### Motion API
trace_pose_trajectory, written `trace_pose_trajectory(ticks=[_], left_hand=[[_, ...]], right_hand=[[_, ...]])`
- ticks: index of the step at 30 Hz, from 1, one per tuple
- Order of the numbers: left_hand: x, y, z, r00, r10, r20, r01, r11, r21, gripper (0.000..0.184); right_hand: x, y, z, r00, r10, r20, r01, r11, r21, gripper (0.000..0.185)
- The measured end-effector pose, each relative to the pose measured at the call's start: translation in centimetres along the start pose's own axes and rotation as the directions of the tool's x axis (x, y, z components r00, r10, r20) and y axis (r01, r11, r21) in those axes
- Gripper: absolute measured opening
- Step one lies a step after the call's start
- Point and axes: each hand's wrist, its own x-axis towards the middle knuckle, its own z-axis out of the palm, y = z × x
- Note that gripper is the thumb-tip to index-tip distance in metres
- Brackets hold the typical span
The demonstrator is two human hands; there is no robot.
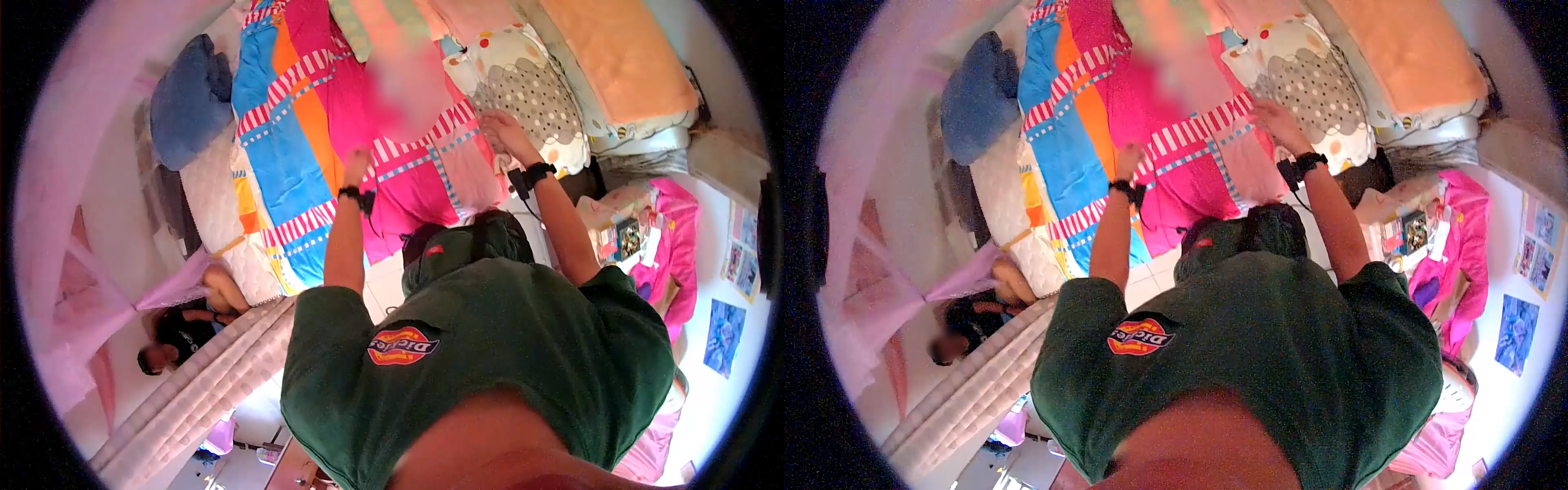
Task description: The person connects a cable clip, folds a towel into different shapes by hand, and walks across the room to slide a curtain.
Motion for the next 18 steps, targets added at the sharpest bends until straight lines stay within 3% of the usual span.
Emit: trace_pose_trajectory(ticks=[2, 3, 5, 6, 7, 8, 9, 10, 11, 12, 13, 14, 15, 16, 17, 18], left_hand=[[3.1, 1.2, 0.2, 0.985, 0.156, -0.078, -0.163, 0.982, -0.094, 0.021], [2.2, 1.2, 0.6, 0.985, 0.154, -0.075, -0.16, 0.982, -0.098, 0.021], [0.4, 2.4, 1.2, 0.979, 0.199, -0.035, -0.2, 0.929, -0.31, 0.023], [-1.9, 3.0, 1.6, 0.997, 0.06, 0.044, -0.043, 0.949, -0.313, 0.021], [-2.9, 0.4, 2.3, 0.992, 0.051, 0.116, -0.03, 0.984, -0.173, 0.022], [-3.5, -2.3, 3.0, 0.982, 0.039, 0.184, -0.035, 0.999, -0.027, 0.023], [-6.1, -2.5, 2.9, 0.937, -0.125, 0.326, 0.116, 0.992, 0.047, 0.024], [-5.9, -9.2, 3.5, 0.87, 0.135, 0.474, -0.304, 0.905, 0.299, 0.028], [-7.3, -12.2, 5.1, 0.808, -0.026, 0.589, -0.549, 0.328, 0.769, 0.029], [-3.9, -28.4, 5.6, 0.459, 0.126, 0.879, -0.888, 0.077, 0.453, 0.027], [-7.0, -27.6, 5.7, 0.452, 0.063, 0.89, -0.882, 0.178, 0.436, 0.027], [-11.1, -24.9, 5.5, 0.443, -0.001, 0.896, -0.86, 0.28, 0.426, 0.026], [-15.5, -22.0, 5.2, 0.432, -0.065, 0.899, -0.824, 0.377, 0.423, 0.026], [-18.0, -20.4, 5.4, 0.414, -0.069, 0.908, -0.839, 0.357, 0.41, 0.026], [-19.9, -19.0, 5.4, 0.54, -0.181, 0.822, -0.471, 0.745, 0.473, 0.023], [-21.9, -18.2, 5.3, 0.575, -0.36, 0.735, 0.043, 0.91, 0.412, 0.022]], right_hand=[[-2.3, -2.0, 1.0, 0.969, -0.136, 0.206, 0.123, 0.99, 0.075, 0.028], [-3.6, -0.9, 0.9, 0.97, -0.131, 0.205, 0.119, 0.99, 0.072, 0.028], [-6.2, 2.6, 0.2, 0.95, -0.045, 0.31, 0.035, 0.999, 0.039, 0.033], [-8.0, 4.9, -0.5, 0.963, 0.091, 0.254, -0.098, 0.995, 0.016, 0.033], [-9.3, 9.1, -1.7, 0.95, 0.259, 0.172, -0.26, 0.965, -0.021, 0.033], [-10.8, 14.6, -3.0, 0.959, 0.283, 0.028, -0.284, 0.957, 0.063, 0.031], [-11.3, 24.7, -7.2, 0.993, -0.07, 0.093, 0.116, 0.69, -0.714, 0.029], [-14.6, 29.3, -9.0, 0.994, -0.065, 0.088, 0.11, 0.574, -0.811, 0.029], [-18.4, 31.3, -9.8, 0.997, 0.071, 0.024, -0.029, 0.665, -0.747, 0.029], [-22.3, 31.5, -9.8, 0.96, 0.273, -0.066, -0.273, 0.851, -0.448, 0.029], [-25.6, 30.3, -9.1, 0.82, 0.562, -0.11, -0.536, 0.821, 0.195, 0.029], [-28.5, 29.9, -8.8, 0.738, 0.666, -0.108, -0.555, 0.69, 0.466, 0.03], [-30.9, 29.9, -8.5, 0.696, 0.711, -0.105, -0.549, 0.62, 0.56, 0.031], [-32.7, 29.9, -8.2, 0.652, 0.748, -0.122, -0.559, 0.583, 0.589, 0.032], [-34.3, 30.1, -7.8, 0.606, 0.784, -0.133, -0.566, 0.543, 0.62, 0.033], [-36.3, 32.6, -7.8, 0.622, 0.758, -0.194, -0.524, 0.587, 0.617, 0.032]])
